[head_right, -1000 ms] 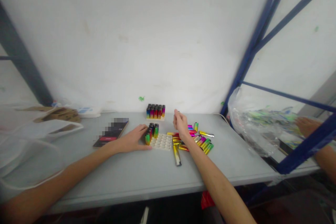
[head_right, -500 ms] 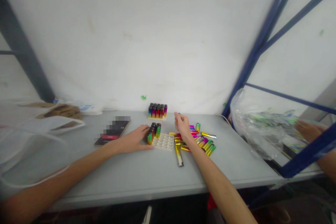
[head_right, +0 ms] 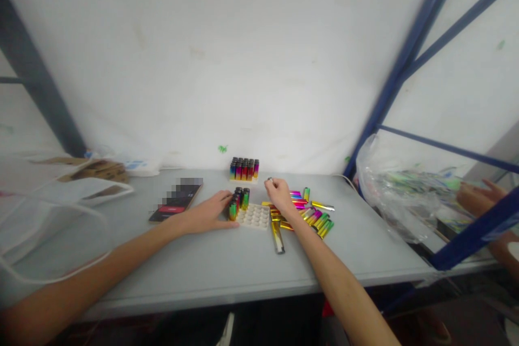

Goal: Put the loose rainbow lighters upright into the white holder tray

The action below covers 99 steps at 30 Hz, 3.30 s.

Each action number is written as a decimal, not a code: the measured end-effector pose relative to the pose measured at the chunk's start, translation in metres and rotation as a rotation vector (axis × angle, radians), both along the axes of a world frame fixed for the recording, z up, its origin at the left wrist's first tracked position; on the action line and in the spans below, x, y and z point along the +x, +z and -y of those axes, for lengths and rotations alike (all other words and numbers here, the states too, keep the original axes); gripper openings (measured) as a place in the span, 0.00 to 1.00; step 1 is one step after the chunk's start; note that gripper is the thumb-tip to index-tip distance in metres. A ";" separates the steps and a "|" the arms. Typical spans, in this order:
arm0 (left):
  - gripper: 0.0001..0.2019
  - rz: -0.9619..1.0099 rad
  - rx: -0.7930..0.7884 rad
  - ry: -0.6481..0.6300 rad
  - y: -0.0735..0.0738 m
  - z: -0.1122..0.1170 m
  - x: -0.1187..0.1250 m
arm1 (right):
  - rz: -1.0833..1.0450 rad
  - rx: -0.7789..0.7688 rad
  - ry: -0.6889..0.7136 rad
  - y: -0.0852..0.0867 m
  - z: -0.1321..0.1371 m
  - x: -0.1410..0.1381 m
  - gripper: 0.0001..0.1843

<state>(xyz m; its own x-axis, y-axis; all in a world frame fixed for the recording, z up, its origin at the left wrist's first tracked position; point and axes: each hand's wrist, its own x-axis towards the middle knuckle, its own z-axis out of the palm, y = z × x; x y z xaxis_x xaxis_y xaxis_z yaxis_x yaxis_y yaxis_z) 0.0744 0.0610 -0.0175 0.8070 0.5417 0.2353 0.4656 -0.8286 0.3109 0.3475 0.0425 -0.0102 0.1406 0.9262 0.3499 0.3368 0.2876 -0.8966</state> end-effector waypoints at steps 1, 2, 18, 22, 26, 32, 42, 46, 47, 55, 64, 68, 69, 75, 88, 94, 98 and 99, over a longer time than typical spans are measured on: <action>0.38 0.003 -0.002 -0.001 0.000 0.000 0.000 | -0.002 -0.005 0.005 0.000 0.000 0.000 0.26; 0.38 0.004 -0.005 -0.002 0.000 0.000 0.000 | -0.015 -0.010 0.012 0.001 0.001 -0.001 0.27; 0.37 0.012 -0.001 -0.003 0.002 -0.001 0.001 | 0.466 0.225 0.213 0.040 0.033 0.012 0.26; 0.37 0.017 -0.005 0.007 0.002 0.000 0.000 | 0.427 0.096 0.281 0.035 0.034 0.010 0.28; 0.36 0.013 -0.003 0.008 0.000 -0.001 0.000 | 0.309 -0.030 0.432 0.029 0.034 0.008 0.26; 0.37 0.022 0.008 0.008 -0.003 -0.003 0.000 | 0.399 0.003 0.454 0.027 0.033 0.006 0.25; 0.37 0.027 0.003 0.001 -0.001 -0.001 0.000 | 0.573 0.205 0.377 0.020 0.030 -0.012 0.19; 0.36 0.036 0.000 -0.006 -0.002 -0.002 -0.001 | 0.588 0.196 0.394 0.017 0.028 -0.016 0.21; 0.36 0.038 -0.002 -0.008 -0.003 -0.002 -0.001 | 0.590 0.192 0.396 0.017 0.027 -0.015 0.22; 0.38 0.038 -0.022 0.016 0.001 -0.001 0.000 | 0.701 0.155 0.062 0.028 0.017 0.060 0.14; 0.38 0.016 -0.021 0.014 0.002 -0.001 -0.001 | 0.776 -0.072 -0.065 0.007 0.009 0.129 0.09; 0.37 0.025 0.008 -0.002 -0.001 -0.003 -0.001 | 0.742 -0.079 0.038 0.007 0.004 0.125 0.06; 0.38 0.026 0.010 -0.003 -0.001 -0.003 -0.001 | 0.752 -0.069 0.047 0.007 0.004 0.124 0.05; 0.38 0.033 0.030 -0.008 -0.002 -0.004 -0.001 | 0.757 -0.008 -0.066 0.007 0.004 0.117 0.13; 0.37 0.008 0.013 0.019 -0.004 -0.005 -0.001 | 0.201 0.095 0.094 0.019 0.012 0.043 0.30; 0.38 0.027 0.025 -0.016 -0.005 -0.005 -0.001 | 0.096 0.064 0.234 0.010 0.015 0.013 0.30; 0.38 0.043 0.043 -0.019 -0.006 -0.005 -0.001 | -0.062 0.010 0.346 0.003 0.017 -0.001 0.27; 0.38 0.044 0.048 -0.021 -0.006 -0.005 -0.001 | -0.082 0.004 0.346 0.002 0.017 -0.004 0.27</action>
<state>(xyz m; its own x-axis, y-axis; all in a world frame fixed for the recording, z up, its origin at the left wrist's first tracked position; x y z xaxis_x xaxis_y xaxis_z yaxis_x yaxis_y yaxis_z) 0.0730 0.0663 -0.0232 0.8064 0.5118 0.2962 0.4345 -0.8526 0.2902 0.3436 0.0253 -0.0085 -0.1539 0.9226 0.3538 0.1455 0.3753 -0.9154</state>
